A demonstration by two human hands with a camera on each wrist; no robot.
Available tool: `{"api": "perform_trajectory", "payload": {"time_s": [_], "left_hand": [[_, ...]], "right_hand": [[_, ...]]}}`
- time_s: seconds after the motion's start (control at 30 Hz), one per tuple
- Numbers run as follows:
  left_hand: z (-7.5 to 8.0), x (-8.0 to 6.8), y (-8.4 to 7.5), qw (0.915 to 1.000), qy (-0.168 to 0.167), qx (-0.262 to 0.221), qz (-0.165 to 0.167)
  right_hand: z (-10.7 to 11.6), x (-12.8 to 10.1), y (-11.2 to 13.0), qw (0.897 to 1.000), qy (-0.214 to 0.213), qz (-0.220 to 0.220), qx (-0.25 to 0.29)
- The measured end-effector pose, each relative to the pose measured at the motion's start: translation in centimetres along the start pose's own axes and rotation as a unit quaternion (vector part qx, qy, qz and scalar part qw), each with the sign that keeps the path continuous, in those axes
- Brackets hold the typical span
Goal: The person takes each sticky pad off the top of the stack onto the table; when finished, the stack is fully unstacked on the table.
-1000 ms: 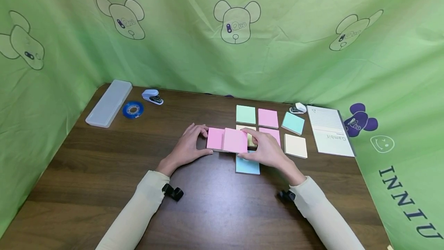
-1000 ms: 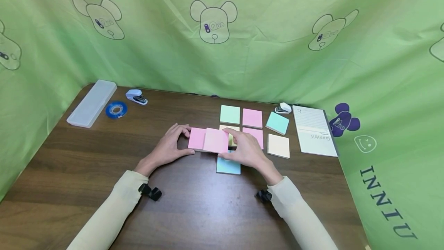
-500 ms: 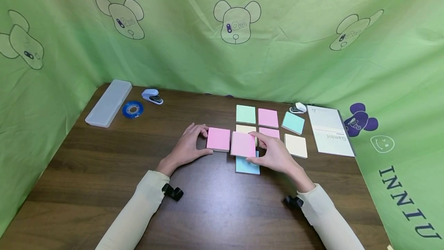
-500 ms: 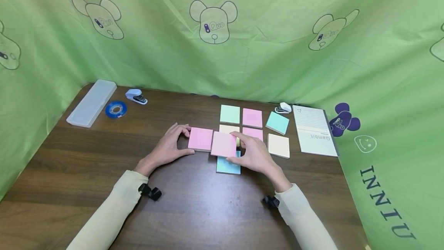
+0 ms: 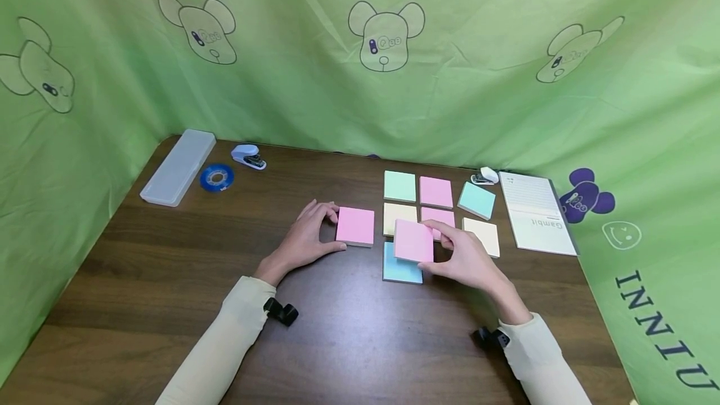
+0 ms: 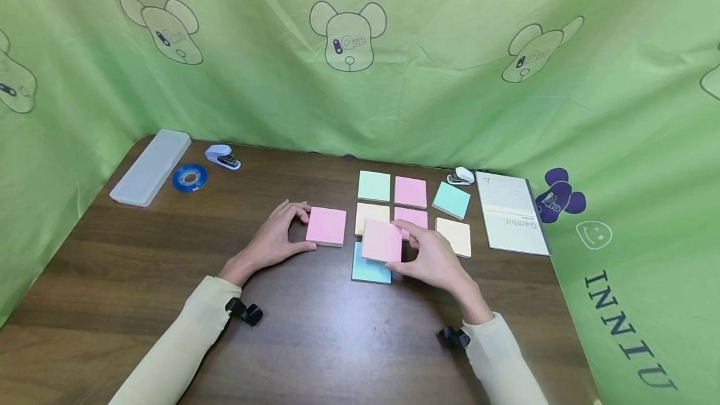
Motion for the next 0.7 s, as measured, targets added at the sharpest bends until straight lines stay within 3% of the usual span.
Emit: {"api": "perform_trajectory", "payload": {"time_s": [0.7], "left_hand": [[-0.1, 0.0, -0.1, 1.0, 0.001, -0.002, 0.0]], "right_hand": [[1.9, -3.1, -3.3, 1.0, 0.004, -0.002, 0.02]]}}
Point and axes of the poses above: each hand's wrist, its own x-axis towards the middle knuckle, its own z-axis out of the back of the hand, y = z × x, the point moved 4 cm from there along x, towards the middle knuckle, and after that the axes turned 13 degrees about x, right-handed, at the moved point
